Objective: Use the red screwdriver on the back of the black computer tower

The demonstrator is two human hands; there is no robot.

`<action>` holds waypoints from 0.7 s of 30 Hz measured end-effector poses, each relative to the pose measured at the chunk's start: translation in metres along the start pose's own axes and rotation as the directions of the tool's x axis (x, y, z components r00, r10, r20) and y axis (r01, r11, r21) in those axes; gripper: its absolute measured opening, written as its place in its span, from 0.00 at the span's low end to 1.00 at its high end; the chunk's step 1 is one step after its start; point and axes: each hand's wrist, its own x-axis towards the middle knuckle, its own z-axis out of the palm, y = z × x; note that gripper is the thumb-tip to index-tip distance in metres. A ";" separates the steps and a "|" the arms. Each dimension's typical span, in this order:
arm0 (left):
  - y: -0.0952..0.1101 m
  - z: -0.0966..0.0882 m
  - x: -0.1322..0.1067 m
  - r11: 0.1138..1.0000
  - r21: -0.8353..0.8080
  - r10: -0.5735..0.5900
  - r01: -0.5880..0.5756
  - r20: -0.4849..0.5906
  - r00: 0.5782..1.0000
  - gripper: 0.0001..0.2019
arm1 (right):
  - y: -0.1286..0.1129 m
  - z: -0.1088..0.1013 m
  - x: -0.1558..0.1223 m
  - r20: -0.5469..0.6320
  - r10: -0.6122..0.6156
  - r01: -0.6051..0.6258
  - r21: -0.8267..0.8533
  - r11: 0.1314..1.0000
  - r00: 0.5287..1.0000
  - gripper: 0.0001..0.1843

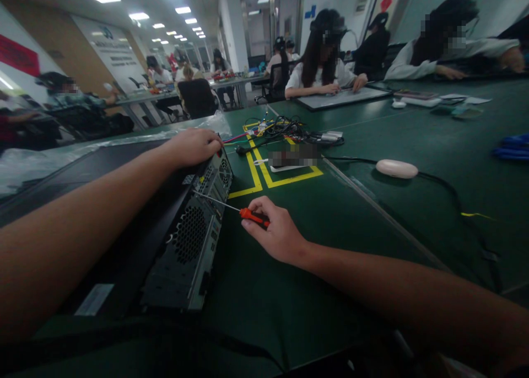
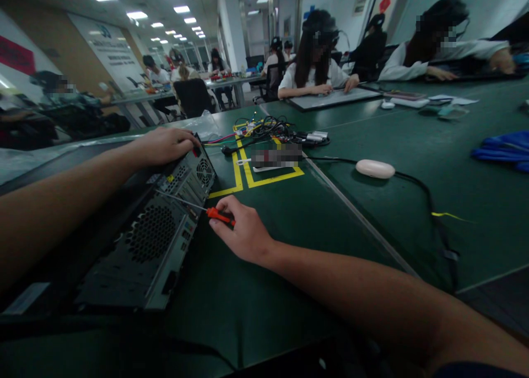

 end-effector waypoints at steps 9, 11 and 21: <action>0.001 0.000 0.000 1.000 -0.008 -0.020 0.020 0.005 1.000 0.28 | 0.003 0.002 0.000 -0.006 0.001 -0.001 -0.009 1.000 1.000 0.07; 0.000 0.000 0.000 1.000 0.010 -0.024 0.024 0.007 1.000 0.28 | 0.003 0.002 0.000 0.001 0.001 -0.001 -0.010 1.000 1.000 0.08; -0.001 0.002 0.001 1.000 -0.007 -0.007 0.007 -0.002 1.000 0.29 | 0.002 0.001 0.000 0.012 0.006 -0.006 -0.007 1.000 1.000 0.07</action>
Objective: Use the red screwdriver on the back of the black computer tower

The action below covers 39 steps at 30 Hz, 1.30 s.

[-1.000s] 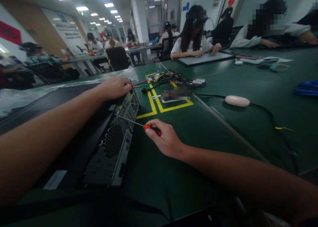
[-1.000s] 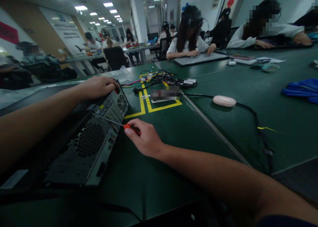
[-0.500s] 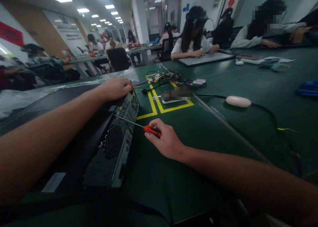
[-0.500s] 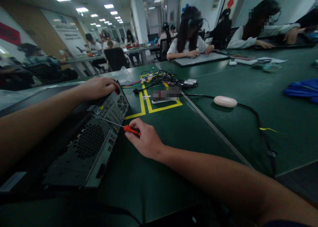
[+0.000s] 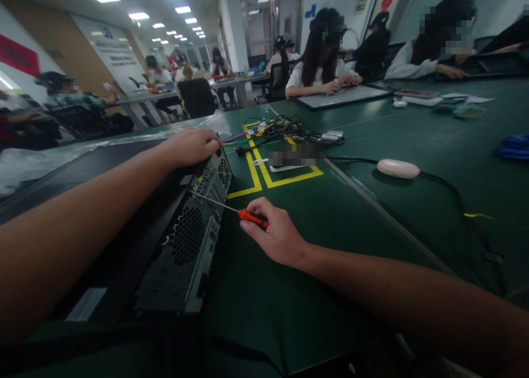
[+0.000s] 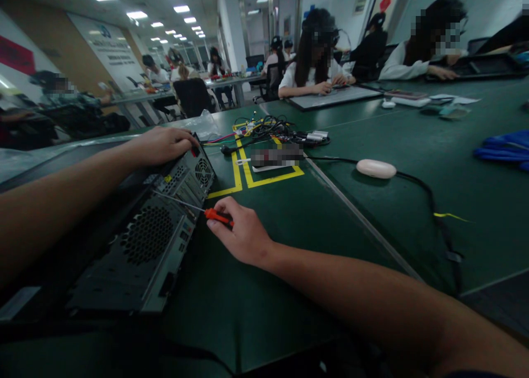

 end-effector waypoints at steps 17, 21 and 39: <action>0.001 0.000 0.000 1.000 0.017 -0.013 0.013 0.011 1.000 0.30 | -0.001 0.000 -0.001 0.005 -0.014 0.014 0.015 1.000 1.000 0.07; 0.001 0.000 0.000 0.999 0.044 -0.017 0.017 0.001 1.000 0.30 | -0.002 0.000 0.000 0.005 -0.040 0.040 0.019 0.999 0.999 0.07; 0.003 -0.001 -0.001 0.999 0.044 -0.010 0.010 -0.002 1.000 0.30 | -0.004 0.001 -0.001 0.009 -0.002 0.001 0.105 0.995 1.000 0.09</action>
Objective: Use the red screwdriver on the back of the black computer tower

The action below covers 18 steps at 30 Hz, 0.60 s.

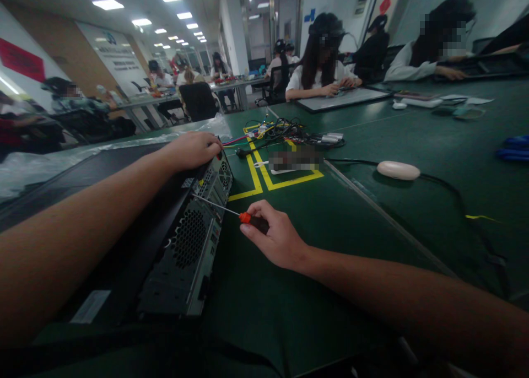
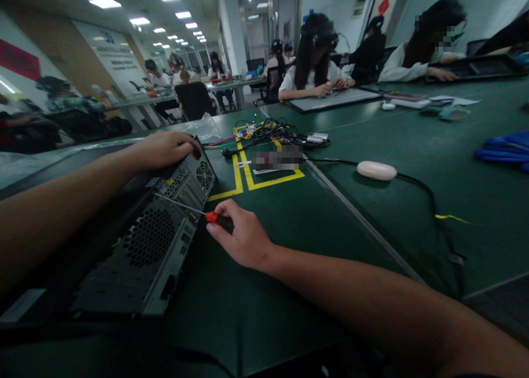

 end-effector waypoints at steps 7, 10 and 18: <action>-0.001 0.000 0.001 1.000 0.001 -0.002 0.002 0.004 1.000 0.29 | 0.002 0.000 0.000 0.001 0.010 -0.010 -0.009 1.000 1.000 0.08; -0.002 0.001 0.001 1.000 0.003 0.010 -0.010 0.002 1.000 0.29 | 0.003 0.001 0.000 -0.001 0.014 -0.014 -0.001 1.000 1.000 0.08; 0.000 0.000 0.000 1.000 0.009 -0.017 0.017 0.007 1.000 0.28 | 0.002 0.000 0.000 0.009 0.027 -0.027 -0.015 1.000 1.000 0.08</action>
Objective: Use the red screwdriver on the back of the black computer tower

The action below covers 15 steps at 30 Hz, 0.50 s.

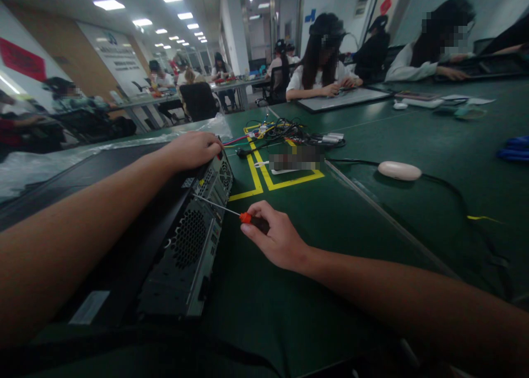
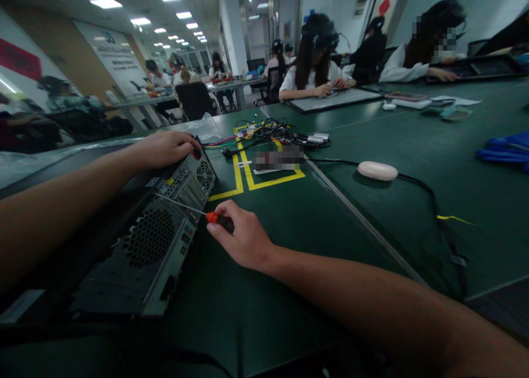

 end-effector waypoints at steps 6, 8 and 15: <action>0.001 -0.001 -0.001 1.000 -0.008 0.023 -0.023 -0.006 1.000 0.29 | -0.001 0.000 -0.001 0.011 0.000 0.000 0.011 1.000 1.000 0.08; 0.001 -0.001 -0.001 1.000 -0.006 0.029 -0.029 -0.003 1.000 0.29 | -0.001 0.000 -0.001 0.013 0.001 -0.002 0.004 1.000 1.000 0.07; 0.000 0.000 0.000 1.000 -0.008 0.009 -0.009 -0.014 1.000 0.27 | -0.003 -0.001 0.000 0.012 -0.023 0.023 -0.052 0.998 1.000 0.07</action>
